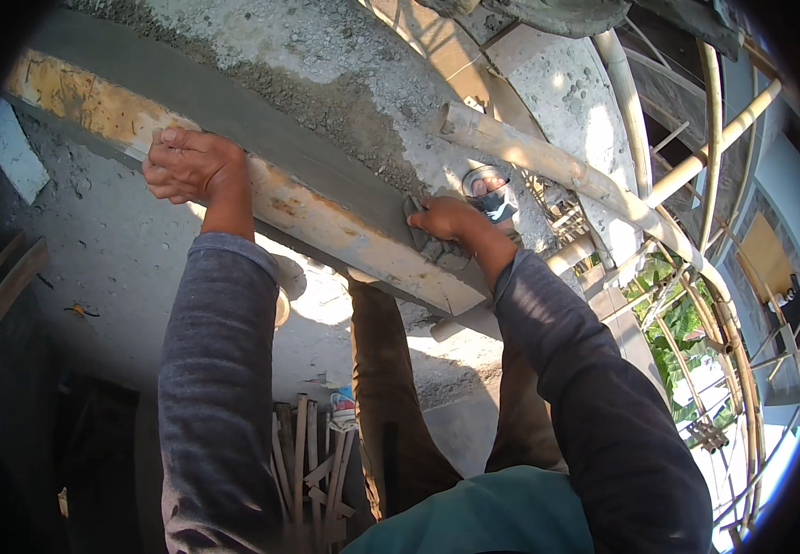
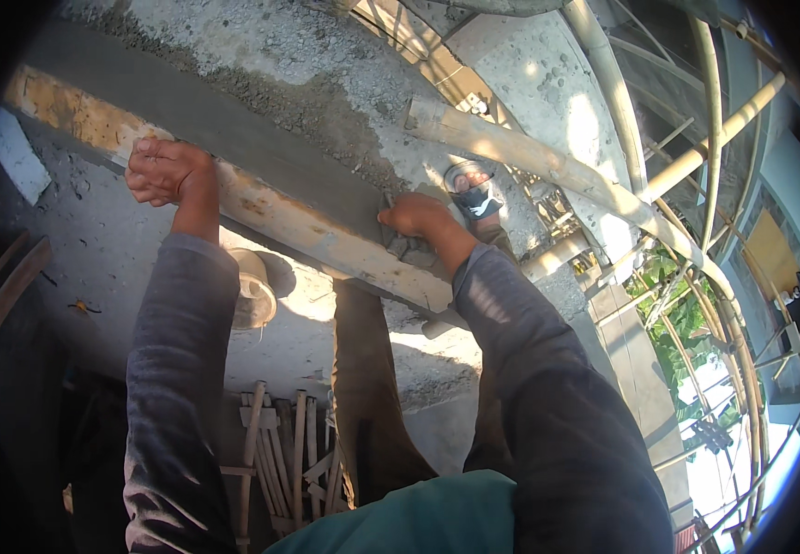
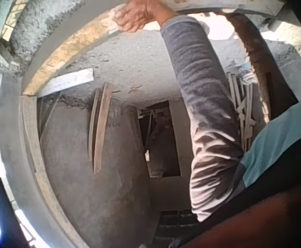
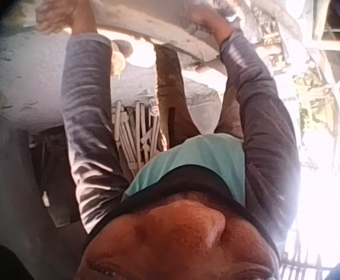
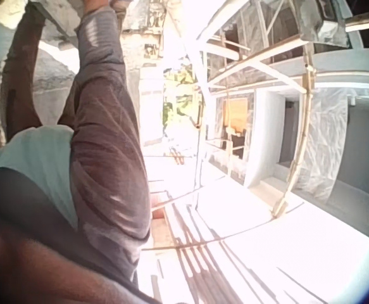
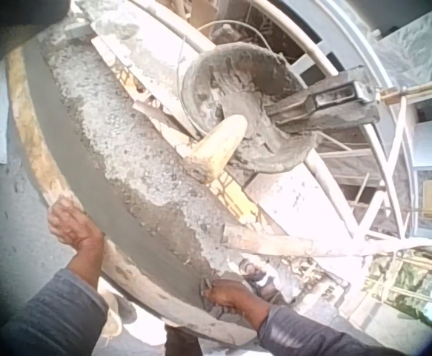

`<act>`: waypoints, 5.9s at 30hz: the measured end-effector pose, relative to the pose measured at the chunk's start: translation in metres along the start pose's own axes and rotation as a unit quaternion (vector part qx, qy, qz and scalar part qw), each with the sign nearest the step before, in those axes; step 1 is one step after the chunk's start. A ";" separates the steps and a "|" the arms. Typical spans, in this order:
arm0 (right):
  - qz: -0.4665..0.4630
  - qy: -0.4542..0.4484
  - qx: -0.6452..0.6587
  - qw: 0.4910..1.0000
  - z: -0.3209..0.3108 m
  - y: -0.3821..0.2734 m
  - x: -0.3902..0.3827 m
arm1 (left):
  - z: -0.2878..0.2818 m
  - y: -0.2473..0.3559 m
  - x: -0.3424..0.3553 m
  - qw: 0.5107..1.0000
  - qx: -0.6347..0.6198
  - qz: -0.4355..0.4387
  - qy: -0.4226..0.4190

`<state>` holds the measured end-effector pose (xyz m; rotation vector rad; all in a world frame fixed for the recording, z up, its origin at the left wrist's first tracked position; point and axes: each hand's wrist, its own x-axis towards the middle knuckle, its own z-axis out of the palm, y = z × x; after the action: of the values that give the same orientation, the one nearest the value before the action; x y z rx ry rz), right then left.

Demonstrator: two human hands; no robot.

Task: Smoothing a cement ledge using a hand float while standing on scaffolding.

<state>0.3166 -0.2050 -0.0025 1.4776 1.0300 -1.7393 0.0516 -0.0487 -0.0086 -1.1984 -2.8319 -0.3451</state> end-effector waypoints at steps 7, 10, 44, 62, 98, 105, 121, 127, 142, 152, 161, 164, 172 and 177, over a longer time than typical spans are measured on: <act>-0.067 -0.010 0.285 0.956 -0.068 -0.106 0.045 | 0.006 0.009 -0.004 1.000 -0.005 0.001 -0.004; -0.002 -0.029 0.209 0.978 -0.051 -0.088 0.050 | 0.002 0.013 -0.010 0.999 -0.022 -0.016 -0.031; -0.104 -0.028 0.428 0.897 -0.037 -0.058 0.050 | 0.001 0.012 -0.009 0.998 -0.030 0.000 -0.053; -0.256 -0.029 0.491 0.832 -0.061 -0.110 0.047 | 0.001 0.007 -0.007 1.000 -0.020 -0.008 -0.016; -0.226 -0.020 0.422 0.878 -0.113 -0.221 0.019 | 0.028 0.033 0.108 0.999 -0.029 0.020 0.036; -0.292 -0.129 0.601 0.732 -0.118 -0.162 0.025 | 0.014 0.028 0.113 0.999 -0.028 0.023 0.006; -0.444 -0.038 0.138 0.885 -0.071 -0.079 -0.007 | 0.021 0.021 0.121 0.998 -0.038 0.051 0.008; -0.318 0.073 0.288 0.900 -0.089 -0.110 0.048 | 0.025 0.023 0.116 0.999 -0.027 0.036 0.018; -0.322 -0.144 0.367 0.861 -0.068 -0.087 0.053 | 0.020 0.025 0.116 0.999 -0.039 0.037 0.002; -0.285 0.143 0.195 0.927 -0.115 -0.187 0.068 | 0.021 0.032 0.111 0.998 -0.051 0.036 -0.010; -0.105 0.021 0.072 0.992 -0.049 -0.111 0.057 | 0.018 0.032 0.111 0.998 -0.056 0.019 -0.004; 0.006 -0.074 0.098 0.992 0.002 -0.020 0.012 | 0.017 0.021 0.120 0.998 -0.049 0.025 0.005; 0.046 -0.013 0.248 0.967 0.049 0.085 -0.009 | 0.032 0.028 0.118 0.996 -0.063 0.011 0.057; -0.169 0.084 0.310 0.932 -0.047 -0.079 0.009 | 0.048 0.025 0.124 0.979 -0.155 0.012 0.129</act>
<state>0.2712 -0.1244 -0.0017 1.9452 0.8971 -2.3675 -0.0151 0.0659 -0.0345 -1.1328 -2.6007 -0.8994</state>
